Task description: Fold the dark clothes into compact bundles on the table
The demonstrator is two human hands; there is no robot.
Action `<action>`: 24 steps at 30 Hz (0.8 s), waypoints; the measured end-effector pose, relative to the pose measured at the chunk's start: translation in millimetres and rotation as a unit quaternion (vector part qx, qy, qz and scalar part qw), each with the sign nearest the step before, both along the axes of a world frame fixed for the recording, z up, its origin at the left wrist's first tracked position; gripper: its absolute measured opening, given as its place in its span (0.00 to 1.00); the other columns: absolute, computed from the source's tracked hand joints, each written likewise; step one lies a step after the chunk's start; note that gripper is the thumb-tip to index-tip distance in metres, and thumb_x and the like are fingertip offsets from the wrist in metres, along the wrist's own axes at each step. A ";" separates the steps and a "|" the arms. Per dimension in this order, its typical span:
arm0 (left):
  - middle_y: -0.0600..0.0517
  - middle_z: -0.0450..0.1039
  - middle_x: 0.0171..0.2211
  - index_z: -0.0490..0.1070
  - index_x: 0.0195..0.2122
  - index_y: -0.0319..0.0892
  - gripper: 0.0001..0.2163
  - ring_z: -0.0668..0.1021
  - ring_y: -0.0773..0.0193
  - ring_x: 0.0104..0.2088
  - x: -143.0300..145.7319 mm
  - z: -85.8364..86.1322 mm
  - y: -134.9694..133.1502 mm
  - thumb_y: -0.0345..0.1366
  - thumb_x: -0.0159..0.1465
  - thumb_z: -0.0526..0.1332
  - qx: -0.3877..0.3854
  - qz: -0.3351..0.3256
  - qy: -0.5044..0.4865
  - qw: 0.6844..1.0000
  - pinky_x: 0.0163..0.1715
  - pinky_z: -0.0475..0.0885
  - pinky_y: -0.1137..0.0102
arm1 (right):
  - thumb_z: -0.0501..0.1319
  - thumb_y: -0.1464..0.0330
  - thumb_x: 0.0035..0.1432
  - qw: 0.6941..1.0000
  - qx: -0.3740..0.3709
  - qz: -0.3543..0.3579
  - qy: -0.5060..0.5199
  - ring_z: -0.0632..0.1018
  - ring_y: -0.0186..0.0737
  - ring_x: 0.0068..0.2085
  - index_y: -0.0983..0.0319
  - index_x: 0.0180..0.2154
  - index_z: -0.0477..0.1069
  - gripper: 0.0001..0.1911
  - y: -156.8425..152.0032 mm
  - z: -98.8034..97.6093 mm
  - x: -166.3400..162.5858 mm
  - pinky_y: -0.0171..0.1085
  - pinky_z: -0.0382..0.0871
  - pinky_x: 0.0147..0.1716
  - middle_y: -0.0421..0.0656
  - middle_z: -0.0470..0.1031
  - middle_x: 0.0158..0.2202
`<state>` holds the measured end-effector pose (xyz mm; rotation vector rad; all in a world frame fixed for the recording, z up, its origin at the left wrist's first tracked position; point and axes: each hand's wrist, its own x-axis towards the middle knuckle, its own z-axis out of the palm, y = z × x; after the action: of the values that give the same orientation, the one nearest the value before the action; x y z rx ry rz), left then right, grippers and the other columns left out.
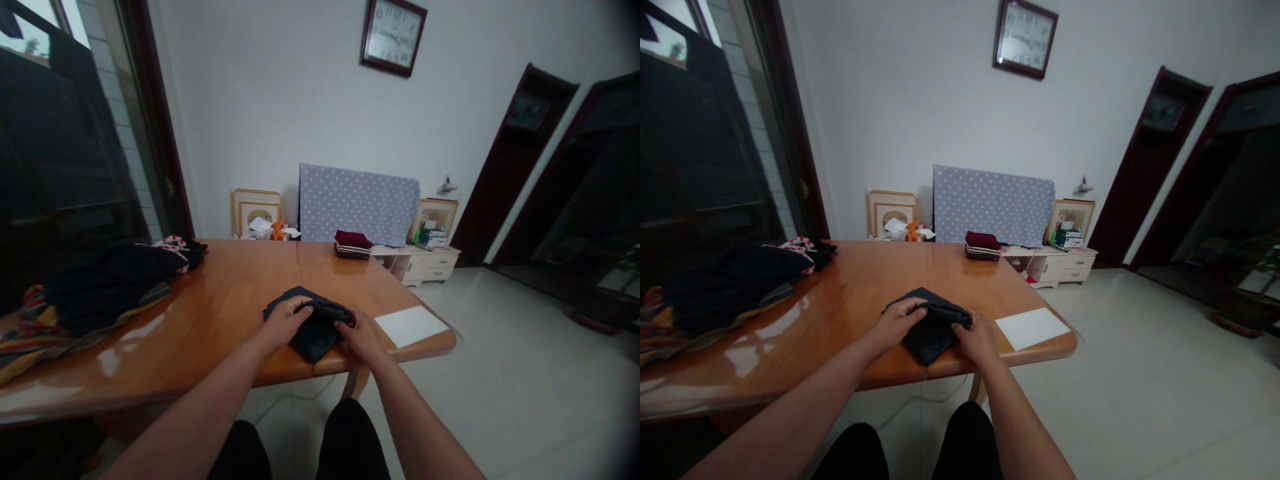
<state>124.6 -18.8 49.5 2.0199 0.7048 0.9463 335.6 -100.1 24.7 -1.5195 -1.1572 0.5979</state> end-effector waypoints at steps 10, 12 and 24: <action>0.49 0.78 0.47 0.77 0.46 0.45 0.12 0.77 0.58 0.48 -1.9 -4.8 -9.1 0.39 0.67 0.56 0.021 -0.009 0.027 0.999 0.51 0.70 0.63 | 0.62 0.68 0.53 0.995 -0.011 -0.052 -0.084 0.76 0.46 0.44 0.56 0.31 0.74 0.03 11.7 -16.8 10.2 0.37 0.67 0.41 0.43 0.78 0.35; 0.49 0.78 0.47 0.76 0.46 0.45 0.12 0.77 0.58 0.48 -1.9 -5.8 -10.0 0.39 0.68 0.56 0.021 -0.004 0.022 1.000 0.51 0.70 0.64 | 0.61 0.68 0.52 0.993 -0.005 -0.065 -0.100 0.75 0.45 0.44 0.57 0.35 0.74 0.05 11.9 -21.6 11.2 0.37 0.66 0.43 0.44 0.77 0.38; 0.49 0.77 0.47 0.75 0.46 0.44 0.11 0.77 0.59 0.48 -2.1 -12.4 -10.7 0.39 0.68 0.56 0.024 -0.012 0.021 0.999 0.51 0.70 0.65 | 0.60 0.64 0.54 0.968 0.106 -0.040 -0.222 0.72 0.45 0.43 0.58 0.33 0.72 0.05 14.7 -37.9 24.8 0.41 0.65 0.46 0.43 0.73 0.38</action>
<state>122.5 -29.5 37.1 2.0922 0.6839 0.9171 360.4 -85.3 -13.2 -1.5457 -1.4382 0.0686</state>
